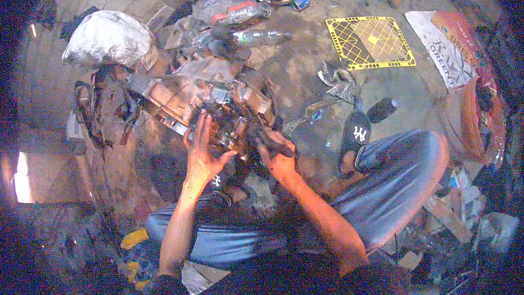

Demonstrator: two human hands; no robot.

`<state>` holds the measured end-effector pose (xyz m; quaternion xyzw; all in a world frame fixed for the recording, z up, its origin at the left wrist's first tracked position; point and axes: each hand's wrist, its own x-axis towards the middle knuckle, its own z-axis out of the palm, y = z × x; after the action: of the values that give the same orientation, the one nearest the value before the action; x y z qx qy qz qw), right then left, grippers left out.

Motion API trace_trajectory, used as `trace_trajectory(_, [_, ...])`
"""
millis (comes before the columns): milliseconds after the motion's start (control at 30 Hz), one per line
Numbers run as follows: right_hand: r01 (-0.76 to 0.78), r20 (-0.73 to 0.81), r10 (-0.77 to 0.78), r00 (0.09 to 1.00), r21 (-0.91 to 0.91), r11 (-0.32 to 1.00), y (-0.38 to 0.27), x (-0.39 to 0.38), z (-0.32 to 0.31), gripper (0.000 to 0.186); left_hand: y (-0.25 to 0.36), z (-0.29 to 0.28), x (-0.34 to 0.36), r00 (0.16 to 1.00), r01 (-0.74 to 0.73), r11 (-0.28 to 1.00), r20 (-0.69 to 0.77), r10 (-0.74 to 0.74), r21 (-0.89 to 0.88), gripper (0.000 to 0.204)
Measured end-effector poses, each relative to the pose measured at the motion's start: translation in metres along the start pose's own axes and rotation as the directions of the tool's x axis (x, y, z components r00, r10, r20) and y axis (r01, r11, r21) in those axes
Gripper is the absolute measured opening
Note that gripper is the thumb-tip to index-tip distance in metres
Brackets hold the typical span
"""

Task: The person works on a metal automotive component by hand while sitting on the floor, handling small parts and placing them into the assembly.

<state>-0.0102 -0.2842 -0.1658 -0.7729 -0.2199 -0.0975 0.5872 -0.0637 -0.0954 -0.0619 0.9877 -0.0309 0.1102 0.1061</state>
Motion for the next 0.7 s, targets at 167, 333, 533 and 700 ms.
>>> trace_trajectory(167, [0.160, -0.065, -0.171, 0.983, -0.148, 0.976, -0.015, 0.015, 0.012, 0.016, -0.004, 0.004, -0.006, 0.997, 0.074, 0.996, -0.018, -0.073, 0.045, 0.089])
trace_trajectory(333, [-0.136, -0.079, 0.133, 0.988, -0.032, 0.990, 0.013, -0.034, 0.023, 0.026, 0.001, 0.006, -0.004, 0.998, 0.047, 0.991, -0.048, -0.041, 0.125, 0.070])
trace_trajectory(533, [-0.011, -0.145, -0.002, 0.989, -0.088, 0.996, -0.001, 0.008, 0.013, 0.022, 0.005, 0.006, -0.004, 0.996, 0.079, 0.987, -0.038, -0.075, 0.140, 0.064])
trace_trajectory(700, [-0.142, 0.062, 0.134, 0.989, 0.158, 0.977, -0.027, -0.036, 0.018, 0.029, 0.002, 0.006, -0.009, 0.996, 0.086, 0.987, -0.044, -0.080, 0.136, 0.063])
